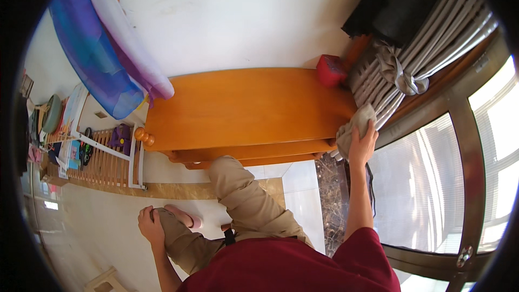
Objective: The person wipes a wooden table and a glass door with a cloth. They move items on the table to reach different areas, wipe the tabletop and edges, then clean the glass door frame and pane.
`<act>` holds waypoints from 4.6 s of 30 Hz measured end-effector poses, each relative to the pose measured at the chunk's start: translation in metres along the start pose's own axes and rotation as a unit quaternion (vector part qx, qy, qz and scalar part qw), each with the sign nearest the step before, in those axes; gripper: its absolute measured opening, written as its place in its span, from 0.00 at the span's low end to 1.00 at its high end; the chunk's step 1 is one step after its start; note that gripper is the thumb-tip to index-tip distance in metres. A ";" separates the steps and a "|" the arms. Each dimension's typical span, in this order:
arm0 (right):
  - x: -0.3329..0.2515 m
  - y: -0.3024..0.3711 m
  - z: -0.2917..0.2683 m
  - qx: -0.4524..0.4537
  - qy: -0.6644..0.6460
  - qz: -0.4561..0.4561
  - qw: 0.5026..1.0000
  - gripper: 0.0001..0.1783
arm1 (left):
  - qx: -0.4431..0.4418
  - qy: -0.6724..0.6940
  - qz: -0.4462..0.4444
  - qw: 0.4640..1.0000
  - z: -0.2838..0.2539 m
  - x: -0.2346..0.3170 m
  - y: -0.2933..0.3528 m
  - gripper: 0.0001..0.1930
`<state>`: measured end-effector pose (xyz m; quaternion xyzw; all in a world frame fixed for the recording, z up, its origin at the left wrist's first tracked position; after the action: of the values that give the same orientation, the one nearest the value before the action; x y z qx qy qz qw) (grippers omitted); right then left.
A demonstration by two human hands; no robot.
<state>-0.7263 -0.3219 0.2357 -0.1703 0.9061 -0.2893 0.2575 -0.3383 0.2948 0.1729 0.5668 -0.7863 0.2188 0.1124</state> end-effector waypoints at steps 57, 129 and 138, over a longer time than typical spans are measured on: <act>-0.125 0.045 0.000 -0.124 -0.016 -0.329 0.936 0.25 | -0.041 -0.088 -0.023 0.995 0.007 0.005 -0.006 0.12; 0.280 0.042 0.254 0.145 -0.421 0.508 0.738 0.38 | -0.234 -0.069 0.529 0.813 0.184 0.494 -0.060 0.49; 0.259 -0.024 0.145 0.124 -0.413 0.478 0.765 0.42 | -0.213 -0.044 0.532 0.818 0.184 0.485 -0.057 0.48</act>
<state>-0.8502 -0.5220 0.0537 0.2152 0.6322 -0.1402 0.7310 -0.4331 -0.2158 0.2293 0.0310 -0.9965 0.0463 0.0619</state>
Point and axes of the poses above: each hand's wrist, its own y-axis away from the middle knuckle, its own z-axis out of the palm, x = y × z, the point moved 3 cm from there along -y, towards the middle knuckle, and after that the axes turned 6 degrees about -z, right-handed, at the moved point
